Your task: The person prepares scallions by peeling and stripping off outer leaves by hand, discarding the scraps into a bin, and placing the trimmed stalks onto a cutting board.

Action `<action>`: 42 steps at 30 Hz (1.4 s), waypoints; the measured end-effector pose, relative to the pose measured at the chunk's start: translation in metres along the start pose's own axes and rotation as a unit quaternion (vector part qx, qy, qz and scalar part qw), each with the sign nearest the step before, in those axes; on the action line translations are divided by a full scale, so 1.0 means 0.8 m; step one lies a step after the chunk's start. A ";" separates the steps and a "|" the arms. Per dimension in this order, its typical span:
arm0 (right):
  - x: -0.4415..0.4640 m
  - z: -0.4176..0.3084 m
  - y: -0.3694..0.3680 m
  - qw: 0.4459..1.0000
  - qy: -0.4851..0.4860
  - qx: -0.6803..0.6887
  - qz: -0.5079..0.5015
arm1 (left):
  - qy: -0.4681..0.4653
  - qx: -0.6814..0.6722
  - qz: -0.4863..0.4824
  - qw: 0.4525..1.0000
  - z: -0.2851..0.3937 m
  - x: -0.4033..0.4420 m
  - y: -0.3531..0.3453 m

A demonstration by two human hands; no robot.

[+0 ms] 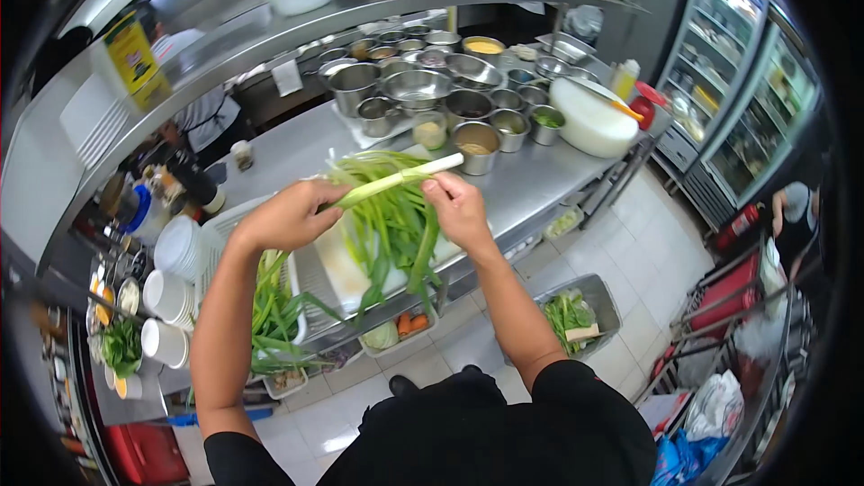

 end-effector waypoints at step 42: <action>-0.137 0.065 0.445 0.983 -0.094 -0.051 0.150 | 0.195 -0.371 0.045 0.907 0.186 0.295 -0.399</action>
Point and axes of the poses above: each hand's wrist, its own x-axis towards the middle knuckle, its own y-axis out of the back of the hand, z = x × y, the point moved 1 cm from there along x, towards the middle knuckle, and after that the axes turned 9 degrees about z, right-handed, at the moved point
